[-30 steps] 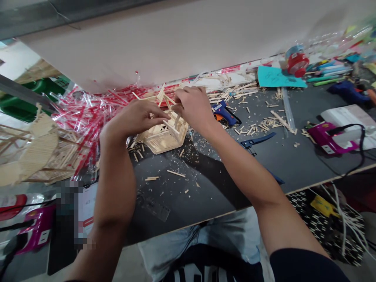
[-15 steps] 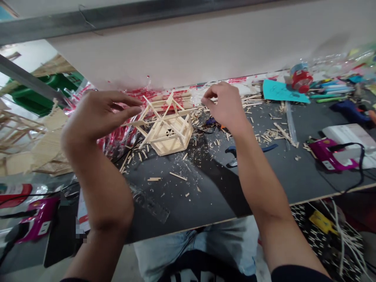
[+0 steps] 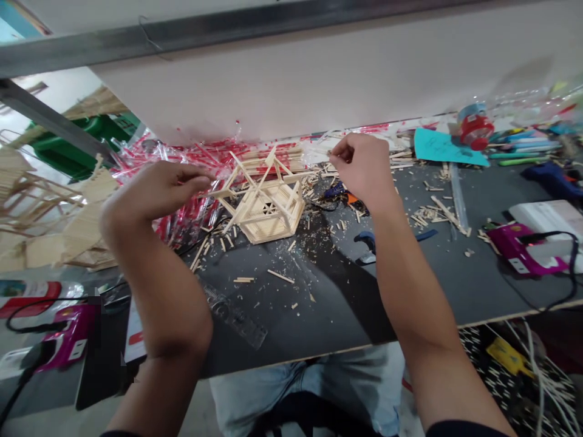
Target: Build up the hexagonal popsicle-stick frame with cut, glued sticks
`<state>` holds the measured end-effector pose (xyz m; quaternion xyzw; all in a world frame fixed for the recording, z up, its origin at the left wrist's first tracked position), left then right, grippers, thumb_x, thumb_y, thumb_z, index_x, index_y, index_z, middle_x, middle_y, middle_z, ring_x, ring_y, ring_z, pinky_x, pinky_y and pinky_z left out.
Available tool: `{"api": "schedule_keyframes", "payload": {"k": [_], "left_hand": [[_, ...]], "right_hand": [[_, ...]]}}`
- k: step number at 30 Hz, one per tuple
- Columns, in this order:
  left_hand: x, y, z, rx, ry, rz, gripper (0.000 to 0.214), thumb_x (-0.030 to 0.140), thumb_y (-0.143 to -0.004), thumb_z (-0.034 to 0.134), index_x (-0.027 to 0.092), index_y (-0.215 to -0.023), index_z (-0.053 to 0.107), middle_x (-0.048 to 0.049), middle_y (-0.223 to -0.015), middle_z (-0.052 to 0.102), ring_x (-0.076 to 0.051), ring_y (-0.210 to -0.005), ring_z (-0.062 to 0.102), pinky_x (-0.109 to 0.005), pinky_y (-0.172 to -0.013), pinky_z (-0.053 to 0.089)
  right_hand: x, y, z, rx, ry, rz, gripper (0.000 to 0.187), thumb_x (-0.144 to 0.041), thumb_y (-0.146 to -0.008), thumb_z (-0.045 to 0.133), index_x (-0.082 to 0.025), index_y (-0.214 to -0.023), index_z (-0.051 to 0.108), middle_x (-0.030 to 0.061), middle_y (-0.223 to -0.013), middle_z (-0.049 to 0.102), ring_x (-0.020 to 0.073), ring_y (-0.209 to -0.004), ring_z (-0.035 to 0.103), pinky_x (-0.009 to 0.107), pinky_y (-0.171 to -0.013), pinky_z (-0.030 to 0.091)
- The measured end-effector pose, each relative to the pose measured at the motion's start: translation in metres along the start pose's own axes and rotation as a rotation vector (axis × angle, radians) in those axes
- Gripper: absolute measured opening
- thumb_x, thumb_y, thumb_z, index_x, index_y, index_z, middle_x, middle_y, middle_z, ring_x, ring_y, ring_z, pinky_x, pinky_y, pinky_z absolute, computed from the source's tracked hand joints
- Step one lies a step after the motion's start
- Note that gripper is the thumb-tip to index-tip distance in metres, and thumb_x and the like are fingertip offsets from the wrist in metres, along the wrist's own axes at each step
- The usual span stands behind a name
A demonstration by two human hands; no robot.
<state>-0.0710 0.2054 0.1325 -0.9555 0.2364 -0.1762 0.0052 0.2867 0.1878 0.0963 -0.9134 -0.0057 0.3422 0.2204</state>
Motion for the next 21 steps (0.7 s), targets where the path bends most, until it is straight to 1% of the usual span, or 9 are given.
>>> {"api": "schedule_keyframes", "payload": {"k": [2,4,7,10,15,18,21], "left_hand": [[0.000,0.002,-0.004,0.046,-0.060,-0.085,0.040,0.041,-0.096,0.053,0.022,-0.105,0.088,-0.0114,-0.104,0.087,-0.031,-0.096,0.077,-0.045,-0.092,0.058],[0.003,0.005,-0.006,0.051,-0.081,-0.129,0.041,0.039,-0.096,0.052,0.022,-0.108,0.087,-0.0113,-0.109,0.087,-0.030,-0.099,0.077,-0.044,-0.095,0.057],[0.003,0.008,-0.005,0.024,-0.078,-0.131,0.039,0.039,-0.096,0.053,0.022,-0.107,0.087,-0.0090,-0.104,0.086,-0.027,-0.094,0.077,-0.040,-0.093,0.057],[-0.004,0.010,-0.002,0.011,-0.038,-0.139,0.037,0.038,-0.095,0.054,0.021,-0.105,0.086,-0.0084,-0.100,0.086,-0.026,-0.090,0.075,-0.039,-0.091,0.057],[-0.014,0.011,0.004,0.020,0.034,-0.164,0.035,0.038,-0.096,0.057,0.021,-0.107,0.085,-0.0099,-0.105,0.086,-0.027,-0.095,0.076,-0.041,-0.094,0.057],[-0.012,0.008,0.006,0.005,0.052,-0.139,0.034,0.040,-0.096,0.059,0.021,-0.105,0.086,-0.0103,-0.103,0.086,-0.026,-0.092,0.076,-0.041,-0.093,0.056],[-0.006,0.005,0.007,0.000,0.071,-0.108,0.033,0.039,-0.095,0.059,0.022,-0.103,0.087,-0.0094,-0.098,0.086,-0.026,-0.090,0.076,-0.041,-0.092,0.056]], "right_hand": [[0.002,0.000,-0.002,0.024,-0.018,0.002,0.007,-0.022,-0.079,0.078,-0.024,-0.084,0.074,0.0048,-0.081,0.076,0.0244,-0.079,0.073,0.046,-0.081,0.062],[0.002,0.000,-0.002,0.031,-0.032,0.001,0.007,-0.022,-0.078,0.078,-0.024,-0.083,0.073,0.0041,-0.081,0.076,0.0244,-0.079,0.073,0.046,-0.082,0.063],[-0.001,0.003,0.001,0.033,-0.050,-0.011,0.006,-0.026,-0.080,0.079,-0.027,-0.080,0.073,0.0045,-0.081,0.076,0.0263,-0.081,0.074,0.047,-0.082,0.064],[-0.002,0.004,0.004,0.046,-0.049,0.006,0.007,-0.026,-0.079,0.080,-0.027,-0.078,0.073,0.0048,-0.079,0.075,0.0269,-0.078,0.074,0.048,-0.081,0.064],[-0.001,0.005,0.002,0.074,-0.066,-0.003,0.006,-0.023,-0.075,0.075,-0.027,-0.077,0.073,0.0048,-0.084,0.078,0.0255,-0.078,0.074,0.047,-0.083,0.066],[-0.005,0.008,-0.001,0.080,-0.086,-0.005,0.005,-0.026,-0.076,0.075,-0.029,-0.078,0.073,0.0038,-0.082,0.078,0.0263,-0.079,0.075,0.047,-0.082,0.067],[-0.015,0.013,-0.001,0.082,-0.099,-0.015,0.005,-0.026,-0.078,0.076,-0.030,-0.077,0.073,0.0044,-0.083,0.078,0.0272,-0.081,0.075,0.049,-0.082,0.067]]}}
Point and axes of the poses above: each hand's wrist, its own y-axis away from the middle knuckle, its own z-axis out of the palm, x = y × z, the point moved 6 cm from there along -y, towards the middle knuckle
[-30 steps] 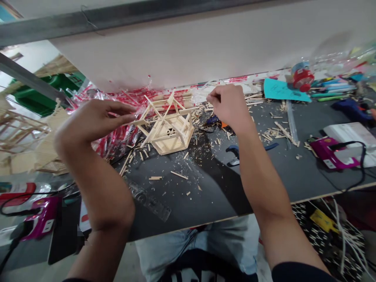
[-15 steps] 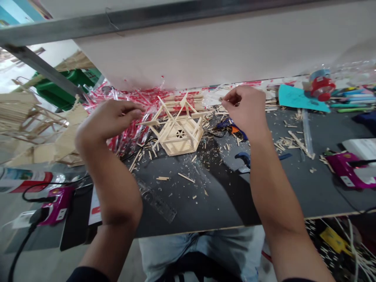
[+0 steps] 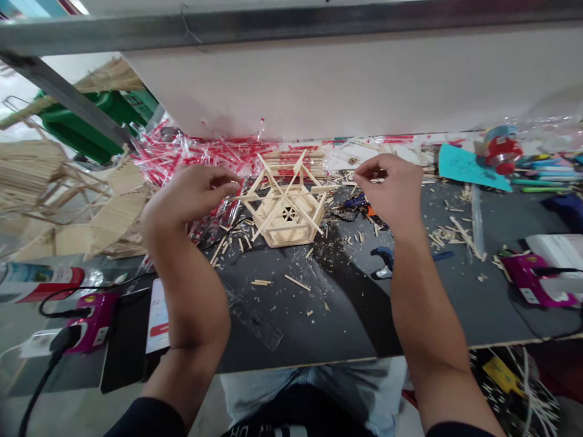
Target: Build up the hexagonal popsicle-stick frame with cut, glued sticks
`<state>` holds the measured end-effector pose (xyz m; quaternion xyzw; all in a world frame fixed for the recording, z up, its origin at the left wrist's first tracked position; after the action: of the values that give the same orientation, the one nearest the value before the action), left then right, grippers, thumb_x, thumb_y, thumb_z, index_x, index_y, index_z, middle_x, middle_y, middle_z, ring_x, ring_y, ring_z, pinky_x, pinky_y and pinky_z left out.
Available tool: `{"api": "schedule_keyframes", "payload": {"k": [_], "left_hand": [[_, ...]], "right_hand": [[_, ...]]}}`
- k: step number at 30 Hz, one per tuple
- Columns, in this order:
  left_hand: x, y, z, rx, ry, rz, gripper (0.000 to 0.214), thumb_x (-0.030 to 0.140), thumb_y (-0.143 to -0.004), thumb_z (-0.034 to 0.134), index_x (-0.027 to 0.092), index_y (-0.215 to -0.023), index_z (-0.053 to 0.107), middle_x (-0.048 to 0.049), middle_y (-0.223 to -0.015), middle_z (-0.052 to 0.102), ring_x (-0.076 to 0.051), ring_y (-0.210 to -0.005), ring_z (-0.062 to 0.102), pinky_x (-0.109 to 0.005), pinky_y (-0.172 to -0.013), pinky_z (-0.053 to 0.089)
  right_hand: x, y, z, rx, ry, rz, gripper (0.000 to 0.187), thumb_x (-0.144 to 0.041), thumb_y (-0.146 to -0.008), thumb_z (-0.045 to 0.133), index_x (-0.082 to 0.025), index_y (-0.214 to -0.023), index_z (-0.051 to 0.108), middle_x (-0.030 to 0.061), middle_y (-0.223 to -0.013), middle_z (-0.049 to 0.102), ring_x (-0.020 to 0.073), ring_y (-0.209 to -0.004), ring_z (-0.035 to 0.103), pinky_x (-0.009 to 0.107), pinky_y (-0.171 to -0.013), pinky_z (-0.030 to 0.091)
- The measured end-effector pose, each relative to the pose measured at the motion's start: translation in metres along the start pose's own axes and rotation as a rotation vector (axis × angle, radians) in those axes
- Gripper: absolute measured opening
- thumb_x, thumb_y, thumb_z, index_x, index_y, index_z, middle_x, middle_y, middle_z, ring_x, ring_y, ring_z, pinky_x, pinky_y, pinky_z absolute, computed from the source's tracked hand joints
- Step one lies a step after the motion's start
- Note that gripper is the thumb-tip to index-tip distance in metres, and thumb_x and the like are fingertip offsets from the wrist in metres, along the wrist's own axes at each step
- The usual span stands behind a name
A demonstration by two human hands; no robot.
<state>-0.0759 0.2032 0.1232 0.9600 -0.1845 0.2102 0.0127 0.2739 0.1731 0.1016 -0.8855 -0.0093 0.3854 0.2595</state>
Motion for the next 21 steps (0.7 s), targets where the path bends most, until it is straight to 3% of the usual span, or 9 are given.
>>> {"api": "schedule_keyframes", "payload": {"k": [8,14,21], "left_hand": [[0.018,-0.004,0.008,-0.057,0.039,0.039,0.033,0.037,-0.098,0.058,0.021,-0.105,0.086,-0.0102,-0.103,0.087,-0.026,-0.092,0.077,-0.041,-0.092,0.057],[0.023,0.000,-0.001,0.007,0.030,0.013,0.034,0.037,-0.103,0.055,0.023,-0.112,0.085,-0.0103,-0.114,0.087,-0.027,-0.107,0.079,-0.041,-0.100,0.057],[0.051,0.020,-0.025,0.084,0.046,0.036,0.043,0.045,-0.108,0.052,0.020,-0.123,0.084,-0.0137,-0.126,0.084,-0.029,-0.119,0.078,-0.046,-0.111,0.057]], "right_hand": [[-0.031,0.005,-0.001,-0.001,-0.139,-0.061,0.007,-0.032,-0.081,0.078,-0.031,-0.076,0.074,0.0034,-0.080,0.077,0.0261,-0.078,0.074,0.047,-0.073,0.065],[-0.019,0.002,-0.007,0.001,-0.137,0.032,0.008,-0.033,-0.077,0.079,-0.031,-0.072,0.074,0.0029,-0.079,0.079,0.0251,-0.077,0.075,0.044,-0.070,0.063],[-0.015,0.001,-0.010,-0.089,-0.238,0.077,0.008,-0.036,-0.076,0.083,-0.033,-0.077,0.075,0.0033,-0.081,0.079,0.0275,-0.078,0.077,0.048,-0.073,0.068]]}}
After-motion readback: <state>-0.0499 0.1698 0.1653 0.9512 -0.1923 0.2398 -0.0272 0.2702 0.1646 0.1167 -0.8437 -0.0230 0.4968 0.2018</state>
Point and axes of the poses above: each hand's wrist, its own y-axis away from the middle knuckle, its own z-axis out of the palm, x = y × z, the point moved 6 cm from there along -y, towards the middle knuckle
